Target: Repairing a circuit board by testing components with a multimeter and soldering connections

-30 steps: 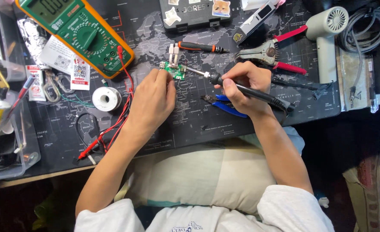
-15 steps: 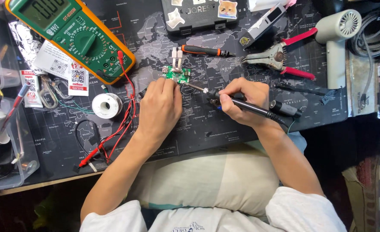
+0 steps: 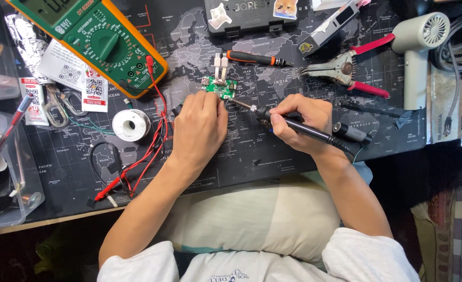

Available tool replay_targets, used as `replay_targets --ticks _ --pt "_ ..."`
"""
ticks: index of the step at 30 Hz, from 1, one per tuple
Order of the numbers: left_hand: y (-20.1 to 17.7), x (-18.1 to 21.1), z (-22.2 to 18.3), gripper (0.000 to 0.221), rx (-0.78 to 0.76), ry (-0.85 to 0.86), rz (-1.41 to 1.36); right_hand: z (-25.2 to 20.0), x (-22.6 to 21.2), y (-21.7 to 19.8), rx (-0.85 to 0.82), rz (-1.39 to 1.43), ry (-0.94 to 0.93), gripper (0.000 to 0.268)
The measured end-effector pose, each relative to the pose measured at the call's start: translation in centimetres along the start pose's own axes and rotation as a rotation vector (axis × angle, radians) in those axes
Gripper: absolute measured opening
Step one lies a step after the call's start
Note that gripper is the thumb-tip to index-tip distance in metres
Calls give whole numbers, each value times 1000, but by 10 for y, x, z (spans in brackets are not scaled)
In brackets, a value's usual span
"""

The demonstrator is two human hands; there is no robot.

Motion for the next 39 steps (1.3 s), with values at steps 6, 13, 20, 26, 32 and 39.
replay_targets --ticks 6,13,20,26,32,39 --pt "0 0 1 11 -10 -11 12 0 0 2 -14 9 3 15" --pt "1 0 1 11 -14 -17 18 2 -2 3 -21 6 -4 15" --pt "3 -1 -1 11 -17 -25 12 0 2 2 -14 10 -13 14" --pt "1 -1 0 11 -14 -21 19 2 1 3 -25 10 -24 13" --pt "1 0 0 10 -20 -18 23 2 -1 4 -23 15 -11 14" --pt "1 -1 0 11 -24 -21 13 2 -4 4 -19 -2 -18 14"
Point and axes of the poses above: each hand's wrist, its own z-axis towards the middle knuckle, its own y-axis out of the palm, x = y × z, the point moved 8 cm from there along z, towards the middle knuckle, and after that the axes turned 5 degrees about -z, right-handed, at the moved point
